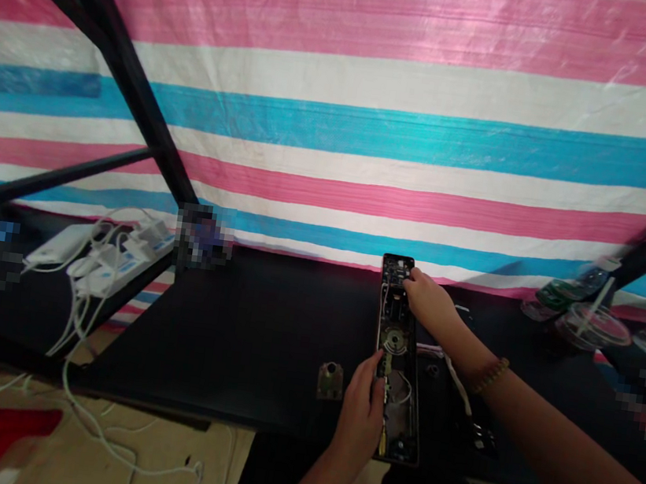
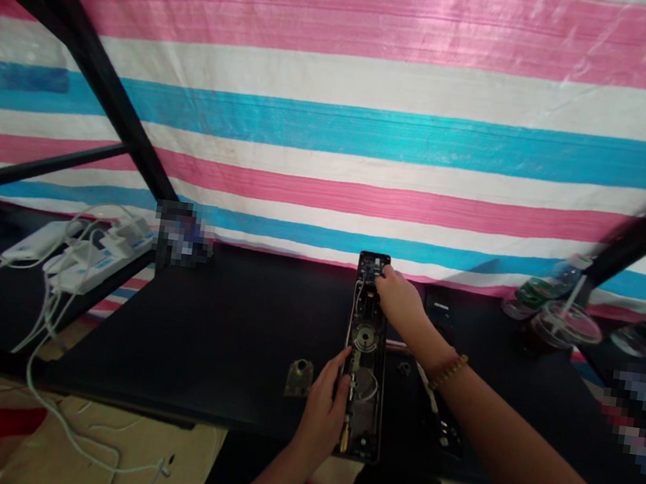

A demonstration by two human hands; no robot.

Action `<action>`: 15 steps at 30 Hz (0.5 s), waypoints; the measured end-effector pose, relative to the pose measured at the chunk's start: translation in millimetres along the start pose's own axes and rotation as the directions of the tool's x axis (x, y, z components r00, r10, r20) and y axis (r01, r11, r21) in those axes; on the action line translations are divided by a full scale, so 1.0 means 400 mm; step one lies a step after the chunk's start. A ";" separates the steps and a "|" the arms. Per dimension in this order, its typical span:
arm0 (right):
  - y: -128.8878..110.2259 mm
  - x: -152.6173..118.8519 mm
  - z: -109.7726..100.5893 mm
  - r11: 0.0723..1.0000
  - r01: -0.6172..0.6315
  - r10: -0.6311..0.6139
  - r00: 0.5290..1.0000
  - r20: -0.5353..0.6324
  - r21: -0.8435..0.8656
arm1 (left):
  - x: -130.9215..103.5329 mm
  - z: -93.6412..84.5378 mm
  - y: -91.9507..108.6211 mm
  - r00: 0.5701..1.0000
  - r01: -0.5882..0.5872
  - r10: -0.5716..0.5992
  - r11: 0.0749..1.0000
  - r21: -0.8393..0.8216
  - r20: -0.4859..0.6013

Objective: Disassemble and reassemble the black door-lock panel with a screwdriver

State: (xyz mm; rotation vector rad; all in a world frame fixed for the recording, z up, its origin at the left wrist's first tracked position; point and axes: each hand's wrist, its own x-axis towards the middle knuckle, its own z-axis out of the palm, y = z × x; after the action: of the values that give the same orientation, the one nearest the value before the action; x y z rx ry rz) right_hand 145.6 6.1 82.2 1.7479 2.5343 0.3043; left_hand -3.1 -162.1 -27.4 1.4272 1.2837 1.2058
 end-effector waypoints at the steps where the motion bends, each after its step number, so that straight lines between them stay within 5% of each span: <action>1: -0.004 -0.001 -0.001 1.000 -0.001 0.001 1.000 0.002 -0.002 | 0.000 0.000 0.001 1.000 0.004 -0.004 1.000 0.002 -0.001; 15: -0.010 -0.005 0.008 0.998 -0.008 0.010 1.000 -0.026 0.068 | -0.002 0.002 -0.008 1.000 -0.014 0.014 0.999 -0.028 -0.006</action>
State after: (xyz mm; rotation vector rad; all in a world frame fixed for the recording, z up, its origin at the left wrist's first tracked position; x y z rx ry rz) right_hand 143.0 3.2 78.3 1.7902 2.5852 0.2464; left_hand -2.9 -162.6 -30.7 1.4154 1.2575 1.2340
